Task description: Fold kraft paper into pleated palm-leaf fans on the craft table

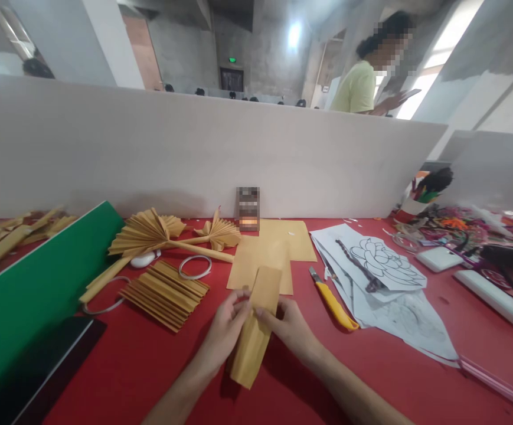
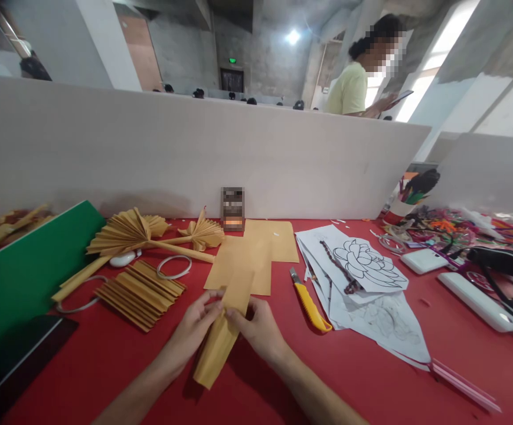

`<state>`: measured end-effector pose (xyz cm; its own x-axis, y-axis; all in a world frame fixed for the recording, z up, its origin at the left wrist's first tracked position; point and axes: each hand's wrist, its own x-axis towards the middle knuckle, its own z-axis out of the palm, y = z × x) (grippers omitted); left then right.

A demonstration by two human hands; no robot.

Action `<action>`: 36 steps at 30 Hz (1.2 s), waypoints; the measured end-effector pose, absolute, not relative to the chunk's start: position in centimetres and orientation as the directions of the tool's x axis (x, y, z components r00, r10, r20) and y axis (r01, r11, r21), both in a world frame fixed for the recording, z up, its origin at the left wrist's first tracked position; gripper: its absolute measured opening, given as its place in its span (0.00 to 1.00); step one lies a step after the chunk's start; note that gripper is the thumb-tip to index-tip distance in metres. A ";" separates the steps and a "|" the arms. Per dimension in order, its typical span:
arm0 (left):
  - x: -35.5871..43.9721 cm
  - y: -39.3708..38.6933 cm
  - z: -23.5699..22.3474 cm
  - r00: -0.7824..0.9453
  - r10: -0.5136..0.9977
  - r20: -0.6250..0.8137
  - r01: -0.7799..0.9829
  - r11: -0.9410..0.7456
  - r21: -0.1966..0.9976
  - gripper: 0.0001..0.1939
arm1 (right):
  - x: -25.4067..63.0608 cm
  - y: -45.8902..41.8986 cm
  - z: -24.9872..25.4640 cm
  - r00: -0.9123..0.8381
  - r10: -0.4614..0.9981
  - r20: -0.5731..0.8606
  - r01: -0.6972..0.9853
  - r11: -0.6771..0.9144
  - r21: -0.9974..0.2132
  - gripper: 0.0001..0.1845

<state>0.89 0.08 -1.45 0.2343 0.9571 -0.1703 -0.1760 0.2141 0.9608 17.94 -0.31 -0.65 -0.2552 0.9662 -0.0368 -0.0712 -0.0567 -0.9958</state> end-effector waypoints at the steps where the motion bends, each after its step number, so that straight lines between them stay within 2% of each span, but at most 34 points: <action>1: 0.9 0.0 -1.3 0.246 0.954 -0.169 -0.145 0.209 0.967 0.25 | 17.9 -0.4 -0.6 -0.250 0.967 -0.044 -0.078 -0.065 -0.995 0.26; 6: 0.3 -0.1 -1.1 0.265 0.960 -0.093 0.050 0.082 0.995 0.19 | 18.3 -0.1 -0.3 -0.140 0.987 -0.080 -0.018 -0.084 -0.996 0.26; 10: 0.0 0.0 -1.3 0.267 0.953 -0.143 0.155 0.104 0.982 0.20 | 18.6 0.1 -0.4 -0.109 0.991 -0.082 0.031 -0.079 -0.996 0.26; 15: 0.3 -0.2 -1.3 0.245 0.948 -0.204 -0.006 0.212 0.977 0.23 | 18.7 -0.2 -0.5 -0.142 0.987 -0.071 0.102 -0.057 -0.993 0.21; 20: 0.5 -0.5 -0.9 0.279 0.917 -0.287 -0.119 0.329 0.937 0.29 | 18.8 -0.2 -0.5 -0.174 0.978 -0.112 0.059 -0.103 -0.993 0.21; 25: 0.6 -0.5 -0.7 0.315 0.904 -0.290 -0.134 0.345 0.929 0.31 | 18.6 -0.1 -0.3 -0.170 0.974 -0.147 0.050 -0.140 -0.989 0.21; 36: 1.2 -0.7 -1.0 0.311 0.906 -0.286 -0.127 0.338 0.933 0.29 | 18.2 -0.2 -0.9 -0.132 0.989 -0.072 0.117 -0.056 -0.992 0.15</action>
<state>1.16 -0.72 -0.97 0.3115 0.9062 -0.2859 -0.1272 0.3379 0.9325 18.23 -0.21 -0.88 -0.1320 0.9886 -0.0718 0.1167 -0.0564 -0.9916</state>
